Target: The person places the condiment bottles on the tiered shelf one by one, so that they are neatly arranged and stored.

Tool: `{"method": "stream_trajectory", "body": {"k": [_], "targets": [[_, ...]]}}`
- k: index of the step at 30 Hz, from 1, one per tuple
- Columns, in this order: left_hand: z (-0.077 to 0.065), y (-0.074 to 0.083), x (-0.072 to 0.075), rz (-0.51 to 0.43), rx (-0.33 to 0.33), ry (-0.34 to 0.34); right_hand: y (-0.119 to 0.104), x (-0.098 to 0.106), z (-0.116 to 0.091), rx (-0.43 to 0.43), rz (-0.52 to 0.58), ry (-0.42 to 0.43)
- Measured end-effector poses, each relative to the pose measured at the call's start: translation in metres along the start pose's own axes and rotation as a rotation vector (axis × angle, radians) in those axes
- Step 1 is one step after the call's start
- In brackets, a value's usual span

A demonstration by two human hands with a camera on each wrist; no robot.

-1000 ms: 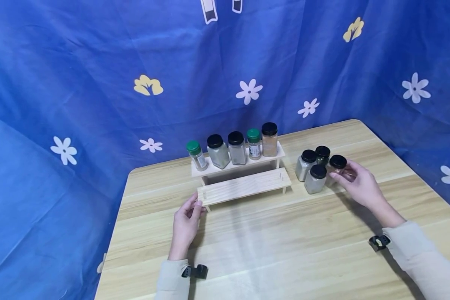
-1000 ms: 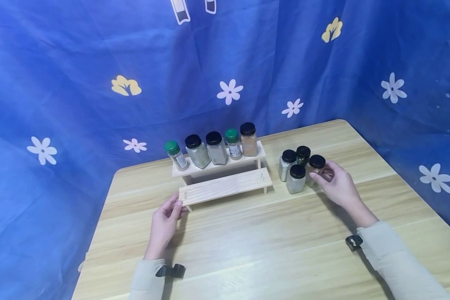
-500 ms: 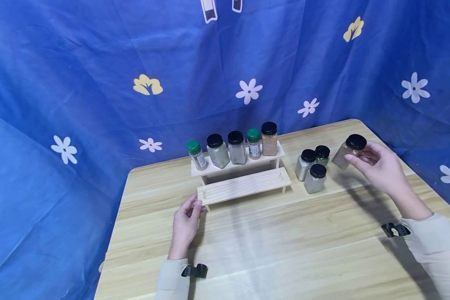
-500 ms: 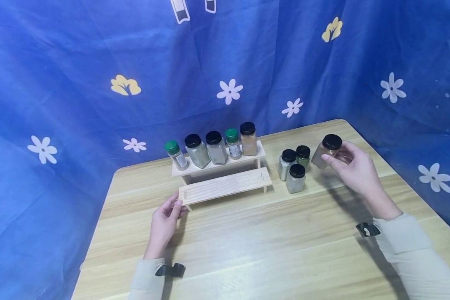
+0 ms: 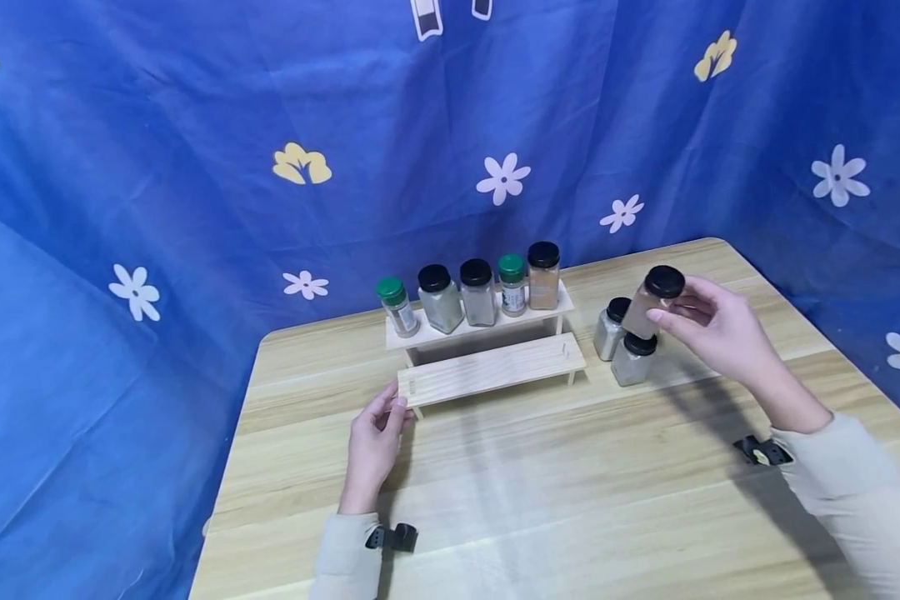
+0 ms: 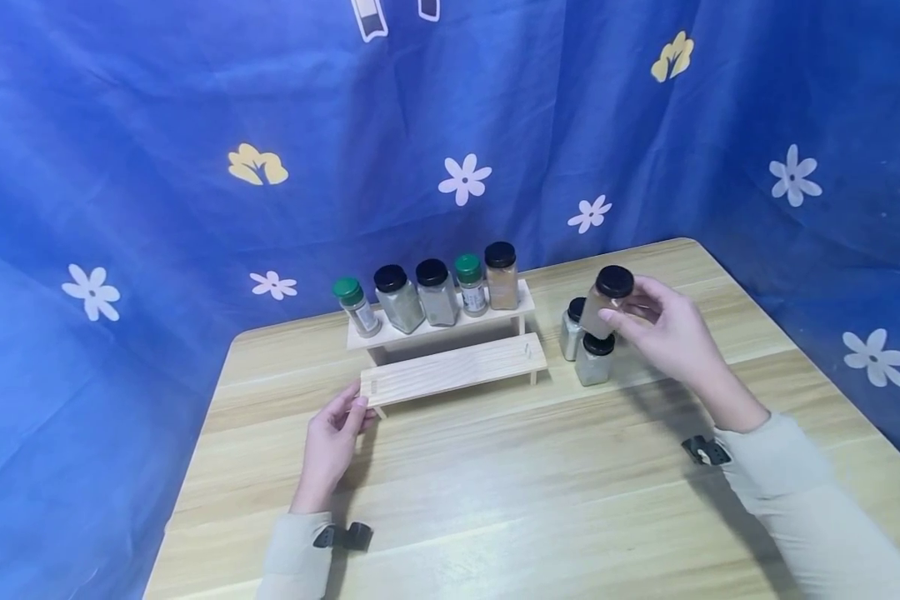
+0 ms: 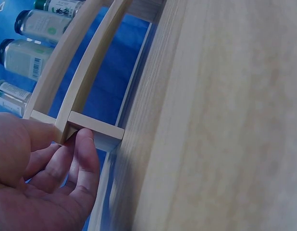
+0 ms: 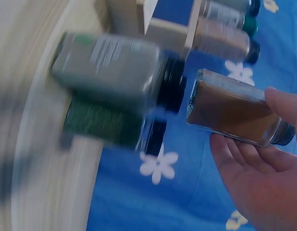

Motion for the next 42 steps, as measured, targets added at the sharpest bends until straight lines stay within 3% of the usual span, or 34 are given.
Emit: {"method": "stream_trajectory", "body": {"k": [10, 20, 27, 35, 42], "targets": [[-0.001, 0.001, 0.0, 0.002, -0.013, 0.005, -0.015, -0.063, 0.008, 0.044, 0.076, -0.185], [-0.002, 0.0, -0.001, -0.017, -0.009, 0.013, -0.034, -0.136, 0.011, 0.006, 0.114, -0.361], [0.0, -0.002, -0.002, -0.023, -0.02, 0.016, -0.049, -0.187, 0.014, 0.078, 0.195, -0.45], [-0.001, 0.0, -0.003, -0.048, -0.019, 0.019, -0.052, -0.228, 0.011, 0.148, 0.234, -0.586], [-0.002, 0.0, -0.002, -0.057, -0.031, 0.021, -0.051, -0.255, 0.014, 0.165, 0.264, -0.632]]}}
Point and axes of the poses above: each hand's wrist, its own z-axis towards the middle knuckle, its own x-axis out of the back of the hand, y = z × x, the point moved 1 cm from there along z, towards the middle knuckle, and after that the axes turned 6 degrees about z, right-handed, at the moved point
